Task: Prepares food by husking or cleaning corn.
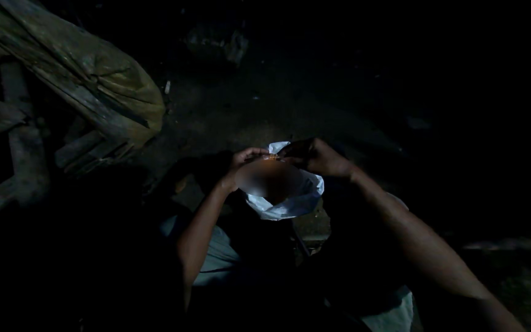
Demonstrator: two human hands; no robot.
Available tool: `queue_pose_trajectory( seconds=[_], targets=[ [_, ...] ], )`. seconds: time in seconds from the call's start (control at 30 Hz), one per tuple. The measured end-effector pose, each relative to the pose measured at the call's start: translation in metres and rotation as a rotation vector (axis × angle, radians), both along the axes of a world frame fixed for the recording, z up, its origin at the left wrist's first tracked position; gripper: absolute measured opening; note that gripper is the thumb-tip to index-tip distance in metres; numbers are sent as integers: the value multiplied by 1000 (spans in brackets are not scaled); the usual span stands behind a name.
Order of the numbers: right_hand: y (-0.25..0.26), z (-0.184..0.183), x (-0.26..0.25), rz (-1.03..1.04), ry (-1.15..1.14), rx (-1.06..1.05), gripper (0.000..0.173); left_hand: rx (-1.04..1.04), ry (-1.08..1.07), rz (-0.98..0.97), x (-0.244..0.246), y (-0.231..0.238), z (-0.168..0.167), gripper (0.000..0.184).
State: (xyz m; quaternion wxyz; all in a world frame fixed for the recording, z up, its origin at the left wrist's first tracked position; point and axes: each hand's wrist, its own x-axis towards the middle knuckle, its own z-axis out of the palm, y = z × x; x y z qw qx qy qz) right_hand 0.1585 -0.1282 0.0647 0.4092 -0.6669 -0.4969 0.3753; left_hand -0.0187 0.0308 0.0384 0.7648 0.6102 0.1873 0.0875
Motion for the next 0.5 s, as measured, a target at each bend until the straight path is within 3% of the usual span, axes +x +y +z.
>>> queue_pose_trajectory(
  seconds=[0.27, 0.5],
  targets=[
    [1, -2, -9, -33, 1, 90, 13, 63, -24, 71, -5, -2, 3, 22],
    [0, 6, -21, -46, -129, 66, 13, 69, -3, 116, -8, -5, 5, 21]
  ],
)
